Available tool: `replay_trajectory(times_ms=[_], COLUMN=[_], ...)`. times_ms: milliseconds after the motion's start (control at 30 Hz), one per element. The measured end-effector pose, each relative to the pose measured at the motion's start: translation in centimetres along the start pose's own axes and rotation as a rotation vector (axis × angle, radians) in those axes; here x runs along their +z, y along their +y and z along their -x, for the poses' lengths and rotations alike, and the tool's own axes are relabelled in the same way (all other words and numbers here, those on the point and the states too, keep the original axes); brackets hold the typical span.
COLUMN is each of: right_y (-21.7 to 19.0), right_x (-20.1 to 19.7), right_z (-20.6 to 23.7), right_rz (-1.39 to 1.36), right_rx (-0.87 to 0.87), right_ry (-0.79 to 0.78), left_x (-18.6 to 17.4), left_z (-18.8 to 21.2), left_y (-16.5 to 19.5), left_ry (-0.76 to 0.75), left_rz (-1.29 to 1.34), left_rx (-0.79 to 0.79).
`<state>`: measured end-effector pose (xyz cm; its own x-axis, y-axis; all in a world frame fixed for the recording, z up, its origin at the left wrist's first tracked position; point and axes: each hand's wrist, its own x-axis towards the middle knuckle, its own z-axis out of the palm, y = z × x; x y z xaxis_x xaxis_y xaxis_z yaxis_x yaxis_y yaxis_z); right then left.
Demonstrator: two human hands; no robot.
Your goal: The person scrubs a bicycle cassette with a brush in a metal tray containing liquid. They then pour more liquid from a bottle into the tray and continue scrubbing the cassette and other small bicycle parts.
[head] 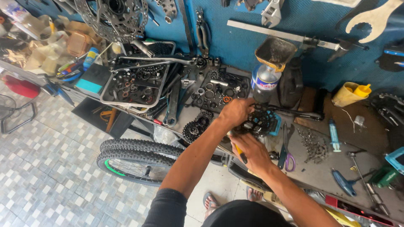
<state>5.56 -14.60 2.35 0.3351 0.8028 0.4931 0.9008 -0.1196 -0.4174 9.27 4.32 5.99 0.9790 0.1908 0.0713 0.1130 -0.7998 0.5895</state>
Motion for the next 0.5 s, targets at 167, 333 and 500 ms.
replay_trajectory(times_ms=[167, 333, 500], right_y=[0.3, 0.9, 2.6], right_x=[-0.2, 0.6, 0.5], right_z=[0.3, 0.9, 3.3], right_rz=[0.003, 0.001, 0.048], right_rx=[0.054, 0.047, 0.103], right_ry=[-0.151, -0.065, -0.151], left_x=[-0.5, 0.0, 0.6], left_z=[0.2, -0.1, -0.2], left_y=[0.4, -0.1, -1.5], left_ry=[0.048, -0.011, 0.04], left_rz=[0.026, 0.0, -0.029], left_rx=[0.019, 0.028, 0.107])
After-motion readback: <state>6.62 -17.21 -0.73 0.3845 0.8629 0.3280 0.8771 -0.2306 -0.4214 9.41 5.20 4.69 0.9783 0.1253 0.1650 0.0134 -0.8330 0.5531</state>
